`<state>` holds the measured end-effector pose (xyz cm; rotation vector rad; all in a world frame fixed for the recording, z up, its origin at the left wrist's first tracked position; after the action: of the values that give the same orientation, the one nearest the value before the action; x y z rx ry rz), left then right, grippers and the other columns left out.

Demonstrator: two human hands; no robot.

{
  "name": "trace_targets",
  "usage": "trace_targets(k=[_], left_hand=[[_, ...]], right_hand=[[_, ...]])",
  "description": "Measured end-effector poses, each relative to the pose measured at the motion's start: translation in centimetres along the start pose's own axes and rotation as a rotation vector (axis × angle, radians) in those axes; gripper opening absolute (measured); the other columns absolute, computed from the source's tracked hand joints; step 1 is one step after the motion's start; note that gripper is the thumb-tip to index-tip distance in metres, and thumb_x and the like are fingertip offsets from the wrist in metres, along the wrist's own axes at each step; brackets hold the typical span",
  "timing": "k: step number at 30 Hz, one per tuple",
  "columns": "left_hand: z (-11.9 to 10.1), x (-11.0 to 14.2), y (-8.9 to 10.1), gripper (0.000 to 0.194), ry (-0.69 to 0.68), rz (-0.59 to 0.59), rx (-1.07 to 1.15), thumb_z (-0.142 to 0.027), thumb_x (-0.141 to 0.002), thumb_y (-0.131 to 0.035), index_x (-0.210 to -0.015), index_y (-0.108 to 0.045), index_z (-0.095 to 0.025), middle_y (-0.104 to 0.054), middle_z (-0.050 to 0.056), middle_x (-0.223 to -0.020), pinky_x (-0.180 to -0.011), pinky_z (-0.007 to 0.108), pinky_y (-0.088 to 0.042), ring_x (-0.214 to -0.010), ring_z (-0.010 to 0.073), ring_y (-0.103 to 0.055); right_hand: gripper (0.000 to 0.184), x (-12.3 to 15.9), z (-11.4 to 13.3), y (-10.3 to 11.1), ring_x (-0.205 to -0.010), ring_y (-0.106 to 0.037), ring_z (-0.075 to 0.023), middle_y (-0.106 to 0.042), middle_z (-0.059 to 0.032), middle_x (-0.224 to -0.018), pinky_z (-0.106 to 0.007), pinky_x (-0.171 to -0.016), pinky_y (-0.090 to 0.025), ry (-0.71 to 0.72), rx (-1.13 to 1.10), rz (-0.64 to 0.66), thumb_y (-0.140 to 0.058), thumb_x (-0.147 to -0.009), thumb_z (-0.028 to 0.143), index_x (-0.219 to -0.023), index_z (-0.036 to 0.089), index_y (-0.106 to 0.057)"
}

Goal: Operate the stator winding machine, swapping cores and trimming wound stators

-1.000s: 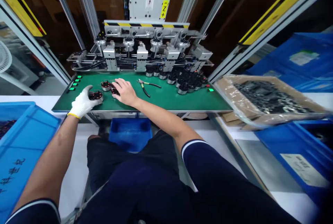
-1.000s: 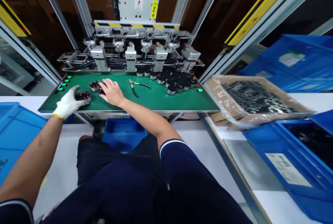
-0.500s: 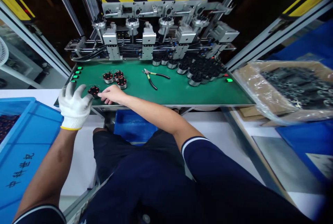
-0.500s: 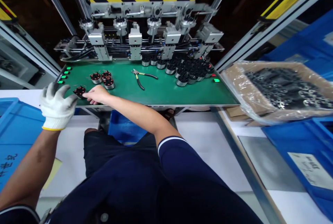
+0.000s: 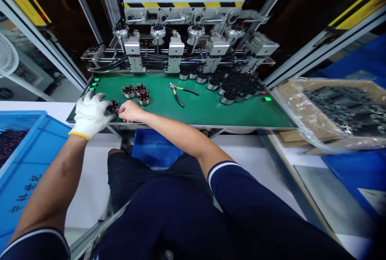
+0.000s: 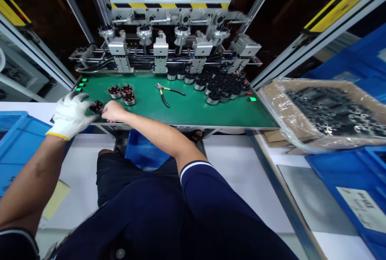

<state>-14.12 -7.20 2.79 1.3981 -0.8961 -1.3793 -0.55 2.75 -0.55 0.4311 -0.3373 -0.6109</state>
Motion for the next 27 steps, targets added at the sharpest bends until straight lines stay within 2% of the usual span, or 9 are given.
trace_targets(k=[3, 9, 11, 14, 16, 18, 21, 23, 27], left_hand=[[1.3, -2.0, -0.6, 0.034, -0.087, 0.182, 0.034, -0.050, -0.086, -0.061, -0.094, -0.078, -0.023, -0.070, 0.010, -0.131, -0.103, 0.052, -0.045, -0.127, 0.0400, -0.055], [3.0, -3.0, -2.0, 0.036, -0.155, 0.226, 0.051, -0.056, -0.082, -0.060, -0.093, -0.079, -0.028, -0.071, 0.003, -0.133, -0.100, 0.048, -0.049, -0.128, 0.0384, -0.057], [3.5, -3.4, -1.6, 0.034, -0.142, 0.268, 0.064, -0.056, -0.079, -0.061, -0.090, -0.079, -0.029, -0.071, 0.002, -0.134, -0.103, 0.047, -0.049, -0.129, 0.0375, -0.057], [3.6, -4.9, 0.1, 0.042, 0.023, 0.282, 0.168, -0.063, -0.072, -0.067, -0.099, -0.078, -0.032, -0.068, -0.001, -0.139, -0.106, 0.045, -0.049, -0.125, 0.0350, -0.062], [2.7, -6.5, 1.3, 0.056, 0.109, 0.207, 0.199, -0.068, -0.072, -0.067, -0.117, -0.073, -0.034, -0.065, 0.001, -0.142, -0.106, 0.046, -0.049, -0.126, 0.0355, -0.062], [0.9, -8.1, 1.7, 0.062, 0.051, 0.160, 0.096, -0.063, -0.075, -0.065, -0.128, -0.069, -0.029, -0.065, 0.009, -0.141, -0.105, 0.050, -0.048, -0.129, 0.0395, -0.058], [-1.8, -9.7, 1.2, 0.042, -0.100, 0.194, -0.127, -0.042, -0.079, -0.061, -0.108, -0.076, -0.016, -0.071, 0.020, -0.122, -0.100, 0.054, -0.046, -0.123, 0.0439, -0.058], [-2.9, -9.6, 0.8, 0.029, -0.132, 0.189, -0.175, -0.033, -0.081, -0.057, -0.091, -0.077, -0.014, -0.072, 0.021, -0.114, -0.101, 0.055, -0.043, -0.122, 0.0427, -0.057], [-3.9, -7.6, 0.7, 0.030, -0.181, 0.132, -0.177, -0.031, -0.087, -0.050, -0.084, -0.076, -0.017, -0.071, 0.020, -0.110, -0.104, 0.055, -0.038, -0.123, 0.0402, -0.055]], right_hand=[[0.012, 0.3, -0.6, 0.9, -0.074, -0.070, -0.0131, -0.071, 0.0004, -0.067, -0.019, -0.072, -0.049, 0.092, 0.095, -0.050, -0.069, -0.076, 0.004, -0.074, 0.014, -0.075], [0.020, 3.4, -1.5, 3.8, -0.090, -0.070, -0.0166, -0.077, -0.0039, -0.092, -0.025, -0.083, -0.047, 0.385, 0.514, -0.048, -0.064, -0.085, 0.004, -0.091, 0.014, -0.079], [0.020, 4.3, -1.8, 4.7, -0.099, -0.068, -0.0195, -0.076, -0.0071, -0.104, -0.028, -0.087, -0.048, 0.464, 0.635, -0.159, -0.061, -0.094, 0.011, -0.101, 0.015, -0.078], [0.024, 4.6, -2.9, 5.9, -0.114, -0.061, -0.0250, -0.070, -0.0140, -0.121, -0.036, -0.096, -0.048, 0.533, 0.764, -0.407, -0.056, -0.103, 0.025, -0.115, 0.013, -0.074], [0.027, 4.0, -3.9, 6.2, -0.121, -0.056, -0.0279, -0.066, -0.0170, -0.128, -0.040, -0.100, -0.046, 0.508, 0.824, -0.459, -0.061, -0.102, 0.028, -0.120, 0.011, -0.071], [0.028, 3.2, -4.9, 6.3, -0.125, -0.053, -0.0290, -0.064, -0.0177, -0.131, -0.041, -0.100, -0.045, 0.455, 0.863, -0.437, -0.064, -0.100, 0.027, -0.120, 0.009, -0.071], [0.024, 2.6, -6.1, 6.5, -0.124, -0.053, -0.0286, -0.065, -0.0175, -0.127, -0.042, -0.100, -0.044, 0.386, 0.875, -0.440, -0.060, -0.102, 0.026, -0.114, 0.009, -0.072], [0.024, 3.0, -6.5, 6.8, -0.123, -0.054, -0.0293, -0.066, -0.0182, -0.127, -0.044, -0.101, -0.043, 0.345, 0.869, -0.468, -0.059, -0.103, 0.025, -0.112, 0.008, -0.073], [0.025, 4.6, -5.6, 6.7, -0.134, -0.050, -0.0307, -0.063, -0.0200, -0.136, -0.045, -0.112, -0.040, 0.414, 0.752, -0.554, -0.059, -0.102, 0.023, -0.117, 0.008, -0.072]])
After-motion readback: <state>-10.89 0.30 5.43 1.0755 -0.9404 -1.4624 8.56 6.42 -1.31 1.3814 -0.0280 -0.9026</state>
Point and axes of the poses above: each hand's wrist, its own x-axis away from the middle knuckle, its own y-axis out of the back of the hand, z = x × y, the point moved 1 cm from there along -x, towards the middle knuckle
